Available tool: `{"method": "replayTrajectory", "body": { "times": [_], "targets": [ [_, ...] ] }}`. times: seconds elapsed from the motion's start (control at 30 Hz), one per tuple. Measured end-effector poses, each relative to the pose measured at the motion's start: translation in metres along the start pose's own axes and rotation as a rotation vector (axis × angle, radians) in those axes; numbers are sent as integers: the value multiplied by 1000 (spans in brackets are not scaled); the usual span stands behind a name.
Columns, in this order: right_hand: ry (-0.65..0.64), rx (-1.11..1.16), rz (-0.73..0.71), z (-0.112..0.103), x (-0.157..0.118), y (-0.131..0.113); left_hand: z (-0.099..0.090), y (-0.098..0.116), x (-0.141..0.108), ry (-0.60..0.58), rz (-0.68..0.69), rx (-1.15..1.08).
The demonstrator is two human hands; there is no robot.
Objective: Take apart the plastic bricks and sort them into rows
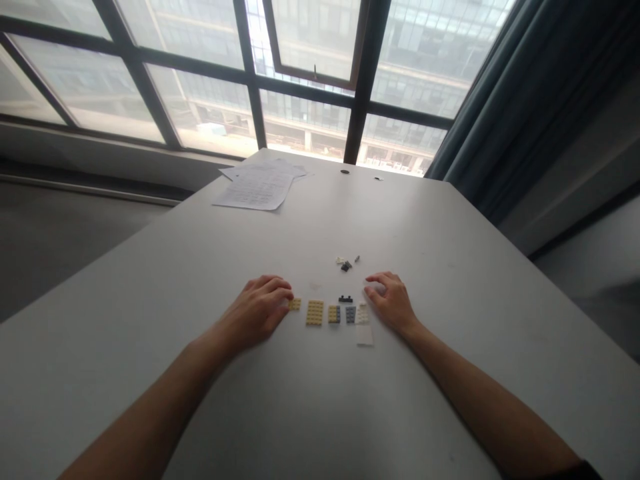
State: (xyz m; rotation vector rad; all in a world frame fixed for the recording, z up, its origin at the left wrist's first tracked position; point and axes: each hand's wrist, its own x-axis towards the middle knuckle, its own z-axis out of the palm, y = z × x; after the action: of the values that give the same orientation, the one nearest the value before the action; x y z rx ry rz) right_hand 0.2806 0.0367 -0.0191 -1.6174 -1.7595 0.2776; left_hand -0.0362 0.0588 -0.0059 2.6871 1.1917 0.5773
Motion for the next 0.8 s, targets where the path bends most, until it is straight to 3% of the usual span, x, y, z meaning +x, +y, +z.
{"method": "replayTrajectory", "body": {
  "times": [0.33, 0.8],
  "targets": [
    [-12, 5, 6, -1, -1, -2, 2, -1, -1, -27, -5, 26],
    [-21, -9, 23, -1, -1, -3, 11, -3, 4, 27, 18, -15]
  ]
}}
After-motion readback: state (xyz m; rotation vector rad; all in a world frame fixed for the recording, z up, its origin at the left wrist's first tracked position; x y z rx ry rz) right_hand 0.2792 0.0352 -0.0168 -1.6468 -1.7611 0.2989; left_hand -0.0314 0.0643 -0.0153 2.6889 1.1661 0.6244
